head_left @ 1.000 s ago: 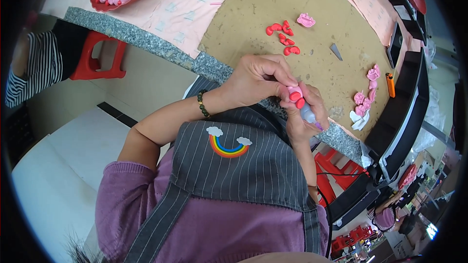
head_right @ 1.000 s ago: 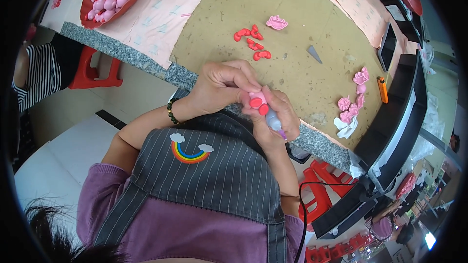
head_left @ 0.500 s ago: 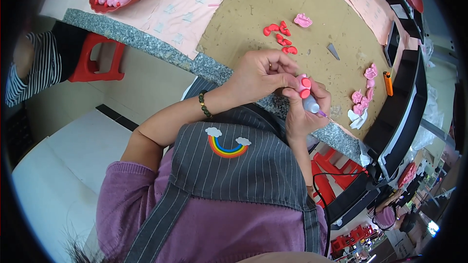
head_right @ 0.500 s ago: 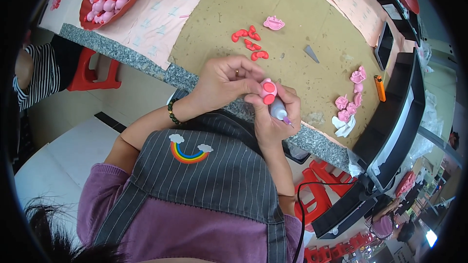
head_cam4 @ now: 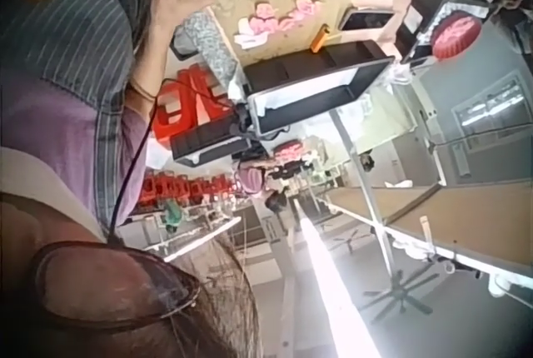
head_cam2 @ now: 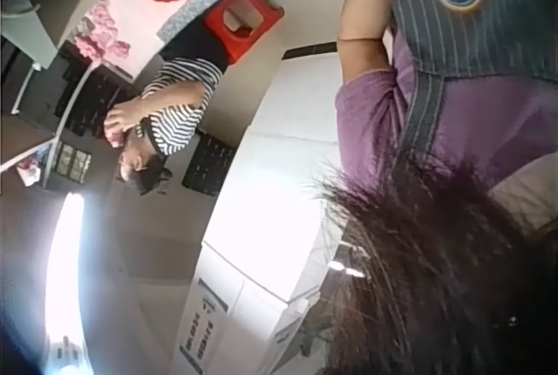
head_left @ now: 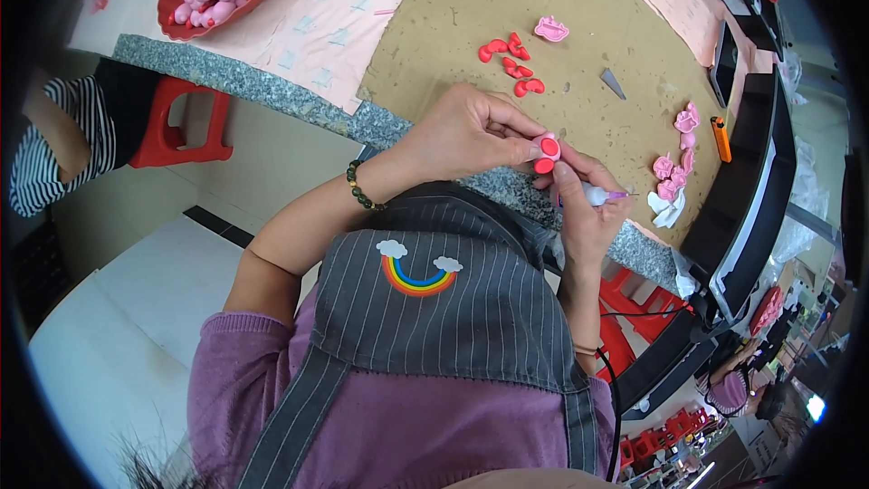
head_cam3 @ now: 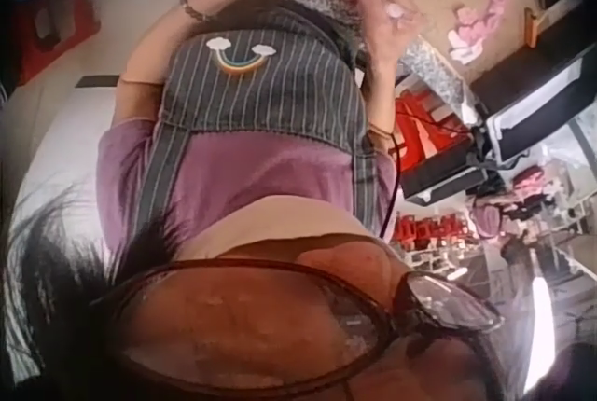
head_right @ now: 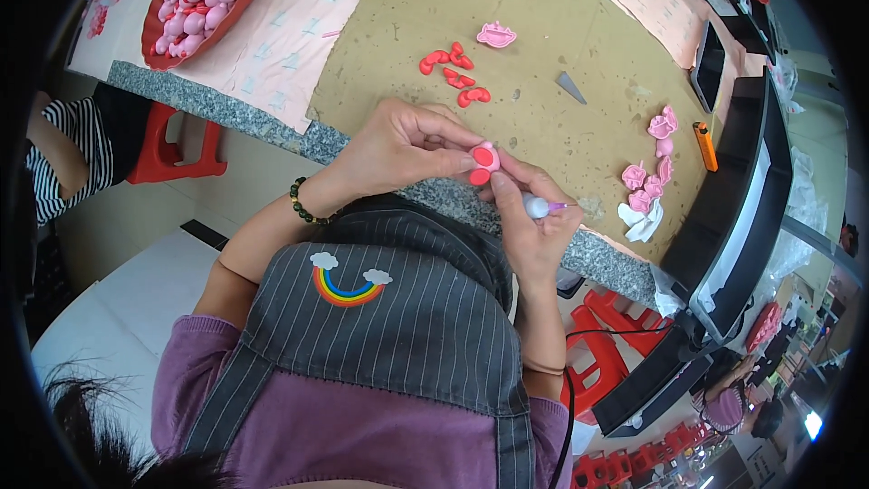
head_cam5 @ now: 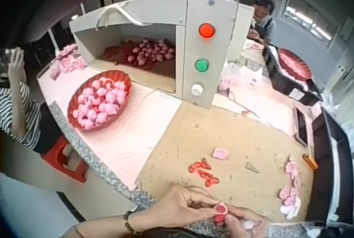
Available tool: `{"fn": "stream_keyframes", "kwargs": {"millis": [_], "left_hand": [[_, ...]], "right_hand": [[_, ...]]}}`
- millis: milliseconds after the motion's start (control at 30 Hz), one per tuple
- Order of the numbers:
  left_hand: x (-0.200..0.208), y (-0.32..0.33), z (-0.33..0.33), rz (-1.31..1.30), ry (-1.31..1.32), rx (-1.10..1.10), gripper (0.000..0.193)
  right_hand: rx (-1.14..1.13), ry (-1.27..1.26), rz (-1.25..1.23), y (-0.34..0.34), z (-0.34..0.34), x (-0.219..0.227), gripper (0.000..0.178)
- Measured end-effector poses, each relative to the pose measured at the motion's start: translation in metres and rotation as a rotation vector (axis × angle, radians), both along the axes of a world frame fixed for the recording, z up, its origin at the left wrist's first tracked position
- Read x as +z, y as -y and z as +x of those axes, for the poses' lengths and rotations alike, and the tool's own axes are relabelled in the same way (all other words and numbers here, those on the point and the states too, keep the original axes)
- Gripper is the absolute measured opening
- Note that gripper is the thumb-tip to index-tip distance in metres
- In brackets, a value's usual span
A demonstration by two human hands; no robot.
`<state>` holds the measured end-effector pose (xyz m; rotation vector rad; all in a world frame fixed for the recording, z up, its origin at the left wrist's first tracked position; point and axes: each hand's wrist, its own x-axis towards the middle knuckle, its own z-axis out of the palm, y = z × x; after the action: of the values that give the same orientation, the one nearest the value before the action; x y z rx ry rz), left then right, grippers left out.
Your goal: Assembling small toy components using a glue bottle at a factory workbench.
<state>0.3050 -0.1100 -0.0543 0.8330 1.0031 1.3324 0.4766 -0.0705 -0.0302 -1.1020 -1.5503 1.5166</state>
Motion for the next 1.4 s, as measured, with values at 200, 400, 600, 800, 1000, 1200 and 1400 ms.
{"fn": "stream_keyframes", "kwargs": {"millis": [200, 400, 600, 800, 1000, 1200, 1400], "left_hand": [[0.007, -0.004, -0.009, -0.15, -0.093, -0.151, 0.021], [-0.002, -0.007, -0.011, -0.172, -0.082, -0.181, 0.031], [0.006, -0.01, -0.013, -0.156, -0.267, -0.223, 0.059], [0.006, -0.008, -0.011, -0.159, -0.239, -0.208, 0.062], [0.006, -0.008, -0.011, -0.152, -0.247, -0.211, 0.061], [0.004, -0.009, -0.01, -0.142, -0.224, -0.204, 0.061], [0.003, -0.009, -0.01, -0.123, -0.227, -0.206, 0.061]], "right_hand": [[0.046, 0.084, -0.067, -0.005, 0.0, 0.002, 0.018], [0.044, 0.033, -0.189, -0.007, 0.002, -0.002, 0.016], [0.101, 0.085, -0.166, -0.01, 0.0, 0.0, 0.013], [0.107, 0.065, -0.152, -0.01, -0.001, -0.001, 0.014], [0.127, 0.086, -0.151, -0.011, 0.0, -0.001, 0.014], [0.112, 0.106, -0.146, -0.011, -0.001, -0.001, 0.015], [0.104, 0.112, -0.131, -0.01, -0.002, -0.001, 0.014]]}}
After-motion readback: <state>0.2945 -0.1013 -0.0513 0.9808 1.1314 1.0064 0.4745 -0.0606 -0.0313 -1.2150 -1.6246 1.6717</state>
